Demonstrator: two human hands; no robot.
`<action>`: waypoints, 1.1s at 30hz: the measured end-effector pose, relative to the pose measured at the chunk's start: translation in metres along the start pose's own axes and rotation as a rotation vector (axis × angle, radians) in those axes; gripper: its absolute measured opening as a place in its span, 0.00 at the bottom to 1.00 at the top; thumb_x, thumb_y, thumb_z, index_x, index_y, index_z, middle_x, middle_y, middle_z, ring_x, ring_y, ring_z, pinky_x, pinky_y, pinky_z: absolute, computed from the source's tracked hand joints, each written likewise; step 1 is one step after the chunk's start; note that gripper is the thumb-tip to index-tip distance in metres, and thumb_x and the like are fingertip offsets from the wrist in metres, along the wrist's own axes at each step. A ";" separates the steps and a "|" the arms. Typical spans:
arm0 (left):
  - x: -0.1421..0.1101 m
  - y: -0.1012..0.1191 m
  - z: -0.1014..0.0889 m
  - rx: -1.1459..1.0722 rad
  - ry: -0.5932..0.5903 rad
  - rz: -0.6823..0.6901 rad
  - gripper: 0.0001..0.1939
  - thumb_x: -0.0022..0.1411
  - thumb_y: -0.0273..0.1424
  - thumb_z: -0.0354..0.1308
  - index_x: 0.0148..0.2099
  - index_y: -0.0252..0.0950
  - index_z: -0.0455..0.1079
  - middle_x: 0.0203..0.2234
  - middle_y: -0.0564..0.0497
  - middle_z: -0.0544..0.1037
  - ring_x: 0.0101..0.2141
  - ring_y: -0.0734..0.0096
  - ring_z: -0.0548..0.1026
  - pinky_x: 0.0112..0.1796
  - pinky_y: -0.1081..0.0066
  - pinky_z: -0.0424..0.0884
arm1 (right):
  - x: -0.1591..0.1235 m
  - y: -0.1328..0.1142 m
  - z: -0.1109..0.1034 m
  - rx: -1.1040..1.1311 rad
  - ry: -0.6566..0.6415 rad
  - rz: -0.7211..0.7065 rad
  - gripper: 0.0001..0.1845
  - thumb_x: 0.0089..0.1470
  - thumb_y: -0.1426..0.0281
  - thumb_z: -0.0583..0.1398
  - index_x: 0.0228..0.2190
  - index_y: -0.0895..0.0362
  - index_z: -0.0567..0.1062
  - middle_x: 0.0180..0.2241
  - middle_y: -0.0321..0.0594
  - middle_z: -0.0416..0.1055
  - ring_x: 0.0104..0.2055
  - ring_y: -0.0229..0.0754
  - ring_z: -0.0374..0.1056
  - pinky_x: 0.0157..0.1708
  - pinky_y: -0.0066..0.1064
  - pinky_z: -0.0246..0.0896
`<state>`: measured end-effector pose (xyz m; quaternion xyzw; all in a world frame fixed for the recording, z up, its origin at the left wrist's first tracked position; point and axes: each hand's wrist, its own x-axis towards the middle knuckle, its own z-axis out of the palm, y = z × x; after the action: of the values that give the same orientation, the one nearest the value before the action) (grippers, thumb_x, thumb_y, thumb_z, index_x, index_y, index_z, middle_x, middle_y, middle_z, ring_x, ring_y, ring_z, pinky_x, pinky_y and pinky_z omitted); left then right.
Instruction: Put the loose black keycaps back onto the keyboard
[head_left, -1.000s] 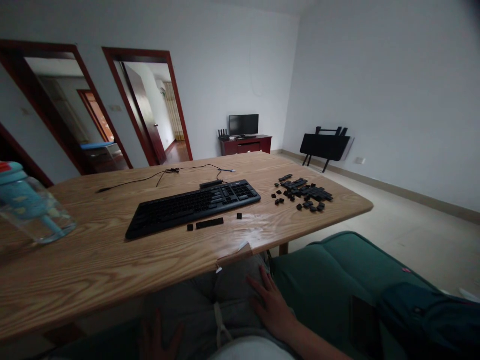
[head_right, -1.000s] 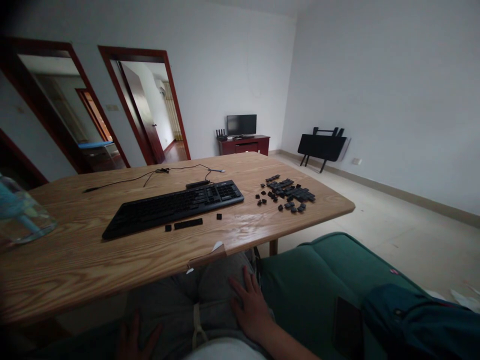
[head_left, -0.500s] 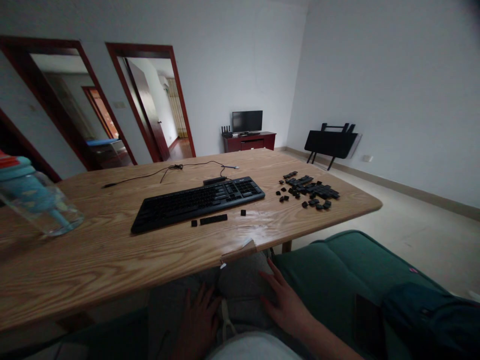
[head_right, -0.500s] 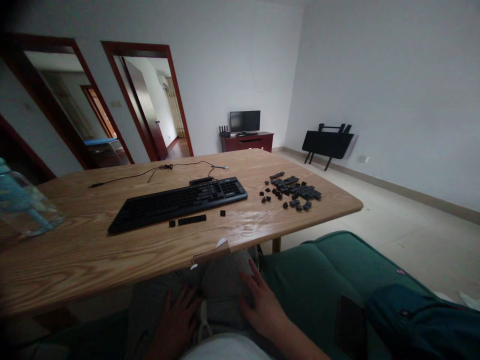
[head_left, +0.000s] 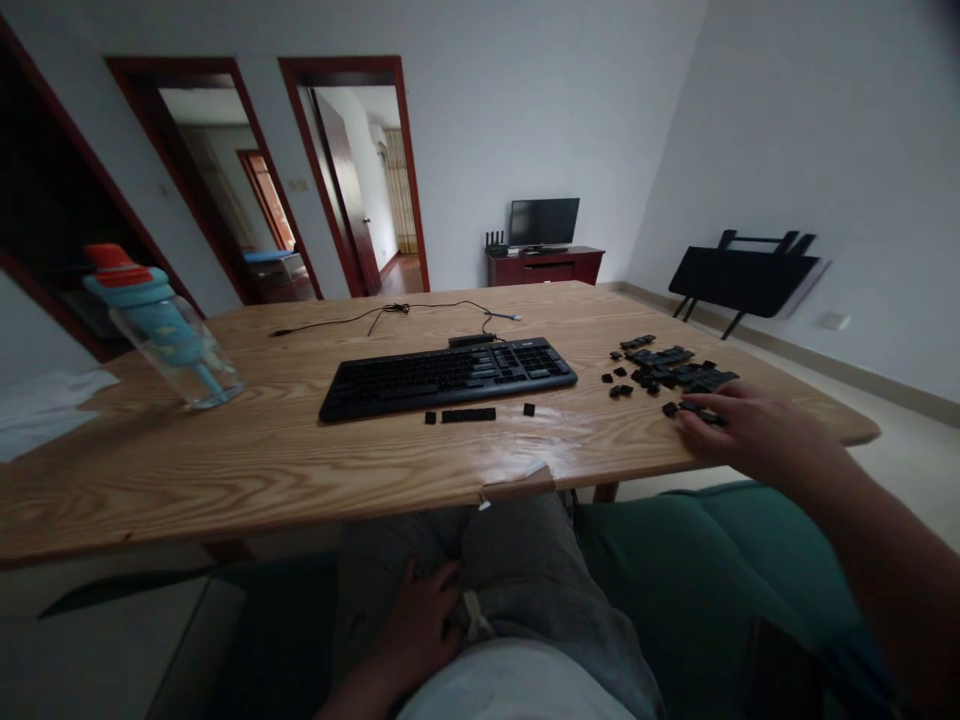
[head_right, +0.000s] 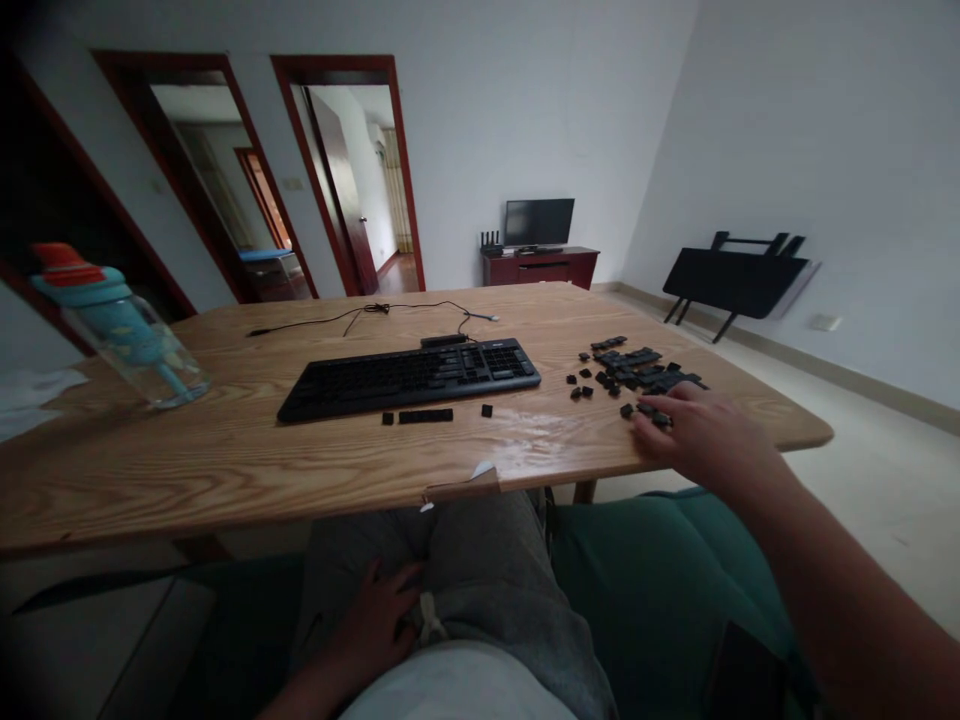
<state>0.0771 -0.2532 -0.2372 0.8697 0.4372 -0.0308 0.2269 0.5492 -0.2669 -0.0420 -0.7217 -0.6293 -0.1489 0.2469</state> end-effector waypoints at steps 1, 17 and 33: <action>-0.004 0.000 -0.001 -0.022 0.005 -0.001 0.24 0.56 0.31 0.55 0.55 0.45 0.76 0.67 0.48 0.64 0.64 0.53 0.64 0.67 0.41 0.34 | 0.002 0.001 0.002 -0.059 -0.041 -0.008 0.23 0.56 0.52 0.60 0.36 0.56 0.86 0.37 0.55 0.76 0.33 0.49 0.69 0.30 0.39 0.55; -0.087 0.010 -0.162 -0.116 0.551 0.404 0.19 0.62 0.28 0.56 0.54 0.45 0.75 0.46 0.48 0.82 0.47 0.62 0.80 0.49 0.66 0.76 | 0.035 -0.021 -0.006 -0.173 -0.415 -0.013 0.22 0.58 0.55 0.58 0.40 0.56 0.85 0.43 0.54 0.77 0.43 0.55 0.71 0.40 0.44 0.62; 0.043 0.102 -0.240 0.006 1.057 0.682 0.13 0.63 0.31 0.63 0.49 0.36 0.73 0.32 0.49 0.79 0.35 0.70 0.77 0.37 0.71 0.73 | 0.052 -0.220 0.009 1.147 -0.421 -0.185 0.20 0.56 0.54 0.64 0.41 0.56 0.84 0.39 0.42 0.81 0.40 0.46 0.74 0.40 0.35 0.67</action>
<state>0.1482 -0.1727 0.0043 0.8585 0.1883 0.4764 -0.0252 0.3405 -0.1994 0.0151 -0.4302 -0.7044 0.3381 0.4522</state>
